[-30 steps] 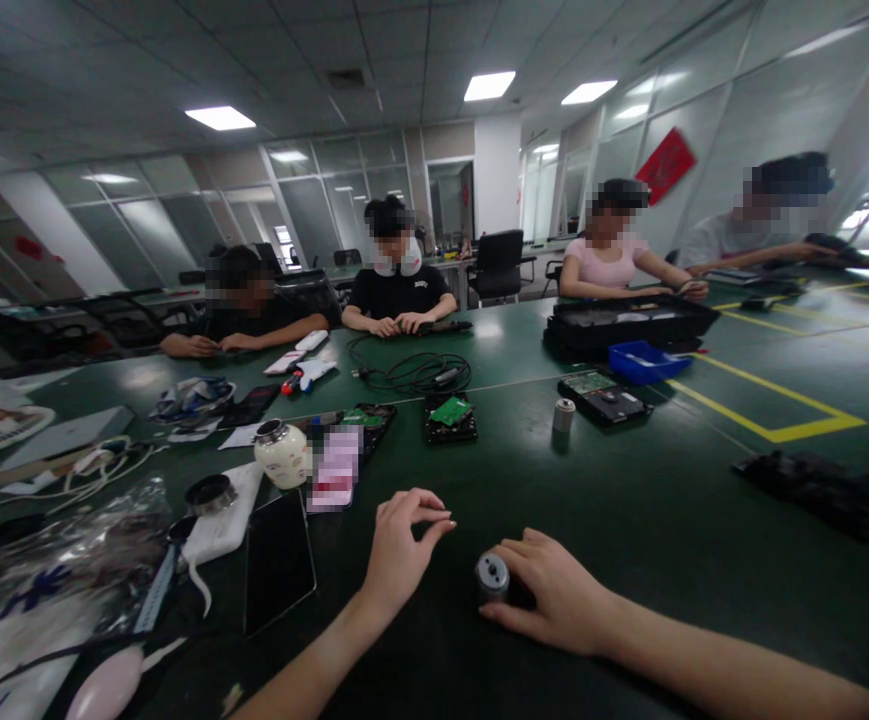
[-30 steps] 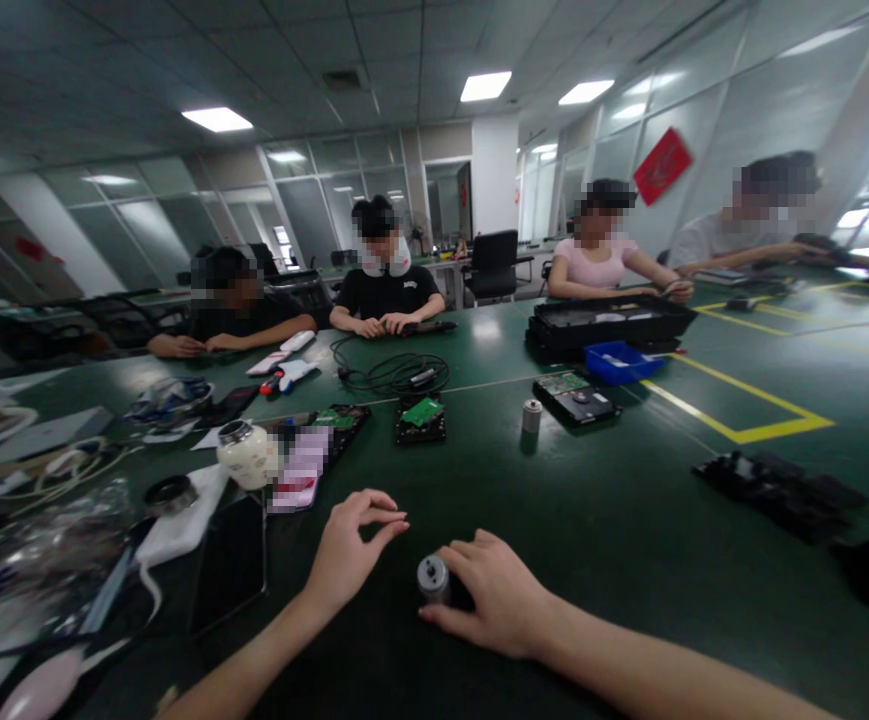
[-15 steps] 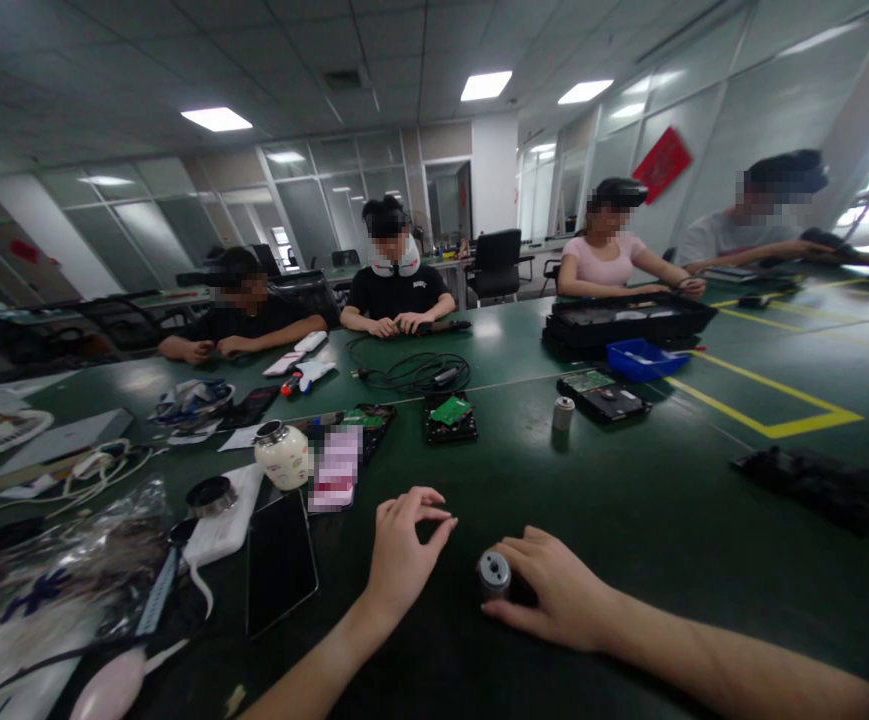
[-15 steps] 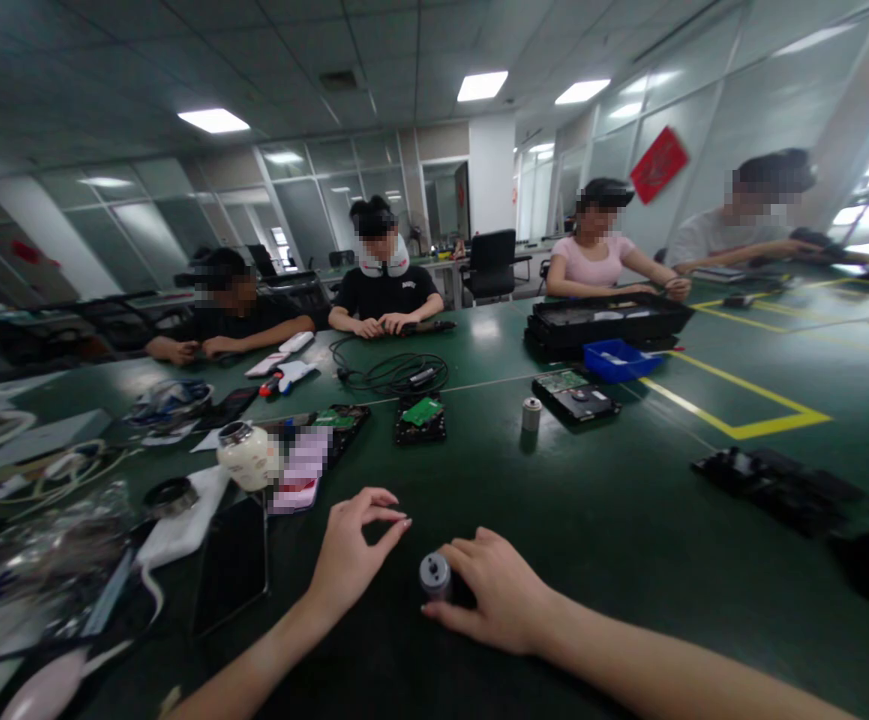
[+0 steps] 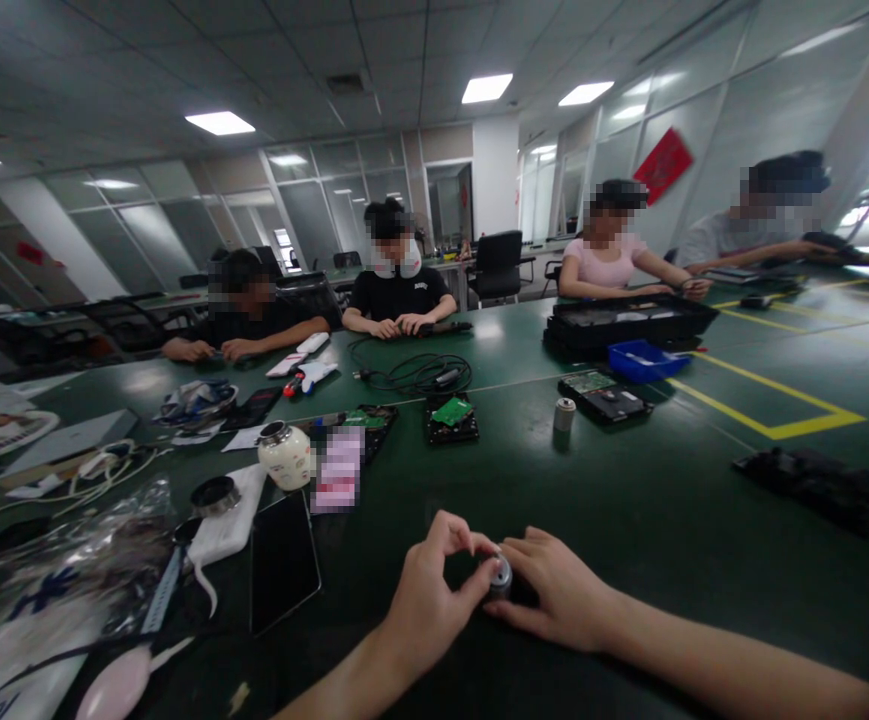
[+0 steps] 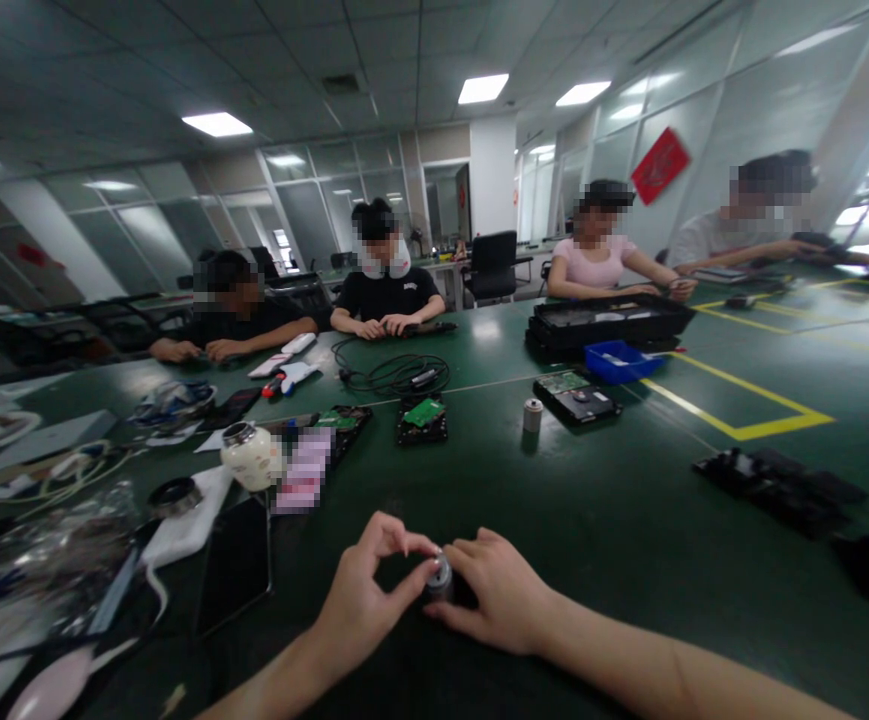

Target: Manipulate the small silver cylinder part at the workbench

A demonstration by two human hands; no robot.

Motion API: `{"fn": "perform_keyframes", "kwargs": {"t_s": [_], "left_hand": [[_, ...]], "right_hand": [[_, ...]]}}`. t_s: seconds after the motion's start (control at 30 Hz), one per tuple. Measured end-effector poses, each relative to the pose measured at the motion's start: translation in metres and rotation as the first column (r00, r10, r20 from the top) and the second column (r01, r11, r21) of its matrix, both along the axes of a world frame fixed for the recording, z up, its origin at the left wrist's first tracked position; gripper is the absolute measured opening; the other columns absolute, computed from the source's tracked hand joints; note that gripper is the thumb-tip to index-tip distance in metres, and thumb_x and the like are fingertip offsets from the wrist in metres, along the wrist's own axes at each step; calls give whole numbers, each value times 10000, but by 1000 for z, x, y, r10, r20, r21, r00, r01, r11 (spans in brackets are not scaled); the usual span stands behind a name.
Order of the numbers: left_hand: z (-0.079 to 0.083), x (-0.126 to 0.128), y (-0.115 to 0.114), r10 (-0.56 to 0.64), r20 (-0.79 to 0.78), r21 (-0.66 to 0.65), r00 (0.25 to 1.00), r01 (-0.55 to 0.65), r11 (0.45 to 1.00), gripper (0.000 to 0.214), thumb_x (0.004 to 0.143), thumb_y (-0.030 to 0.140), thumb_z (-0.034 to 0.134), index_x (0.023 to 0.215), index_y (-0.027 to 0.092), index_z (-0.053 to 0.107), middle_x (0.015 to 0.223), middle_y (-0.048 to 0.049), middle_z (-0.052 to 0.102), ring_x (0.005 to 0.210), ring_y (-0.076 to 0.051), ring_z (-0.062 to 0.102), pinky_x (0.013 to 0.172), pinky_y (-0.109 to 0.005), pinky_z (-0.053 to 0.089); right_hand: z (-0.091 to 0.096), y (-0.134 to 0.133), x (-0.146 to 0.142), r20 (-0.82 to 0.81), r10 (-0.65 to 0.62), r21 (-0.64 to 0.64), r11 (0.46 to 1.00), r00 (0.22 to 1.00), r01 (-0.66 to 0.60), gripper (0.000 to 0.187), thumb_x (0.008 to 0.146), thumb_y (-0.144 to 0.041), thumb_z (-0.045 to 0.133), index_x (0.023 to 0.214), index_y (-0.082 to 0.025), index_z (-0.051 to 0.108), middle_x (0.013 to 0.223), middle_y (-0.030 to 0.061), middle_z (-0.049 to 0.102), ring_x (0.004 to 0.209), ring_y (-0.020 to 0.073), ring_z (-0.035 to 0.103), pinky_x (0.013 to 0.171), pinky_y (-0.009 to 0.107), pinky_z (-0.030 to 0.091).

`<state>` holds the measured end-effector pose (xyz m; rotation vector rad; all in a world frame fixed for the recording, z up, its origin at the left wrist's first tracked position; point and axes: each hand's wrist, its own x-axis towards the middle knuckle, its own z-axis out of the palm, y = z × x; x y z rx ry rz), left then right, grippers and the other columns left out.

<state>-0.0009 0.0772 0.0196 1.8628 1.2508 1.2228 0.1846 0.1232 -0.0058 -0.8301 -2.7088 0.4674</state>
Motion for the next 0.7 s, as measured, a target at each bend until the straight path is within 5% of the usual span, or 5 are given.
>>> {"fn": "perform_keyframes", "kwargs": {"t_s": [0.37, 0.5, 0.63, 0.7], "left_hand": [[-7, -3, -1, -3, -124, -2, 992, 3, 1000, 179, 837, 171, 627, 891, 232, 468, 887, -24, 706, 867, -198, 687, 801, -323, 532], [10, -1, -1, -13, -108, -7, 994, 12, 1000, 179, 810, 181, 662, 938, 235, 549, 935, -35, 700, 907, -219, 677, 835, -367, 536], [23, -25, -36, 4, 109, 1, 994, -4, 1000, 193, 795, 329, 710, 963, 277, 629, 1031, -51, 698, 972, -283, 658, 831, -426, 559], [18, -48, -64, 181, 205, 81, 962, -201, 976, 97, 877, 382, 618, 943, 326, 660, 1044, -26, 699, 953, -269, 651, 766, -403, 570]], "right_hand": [[-5, 1, -1, -7, -7, -4, 1000, 1000, 7, 296, 897, -473, 511, 908, -185, 581, 851, 39, 643, 728, 191, 561, 708, 321, 349], [-2, 1, 0, 4, -9, -14, 1000, 1000, 9, 297, 894, -471, 515, 923, -184, 583, 859, 46, 654, 743, 196, 577, 719, 323, 358], [2, 1, 0, -8, -9, -41, 999, 1000, 8, 309, 889, -477, 519, 956, -183, 591, 879, 49, 667, 769, 202, 600, 743, 329, 373], [3, 1, 1, -18, -12, -52, 999, 1000, 11, 334, 880, -484, 536, 1010, -183, 599, 912, 56, 673, 784, 204, 607, 758, 333, 380]]}}
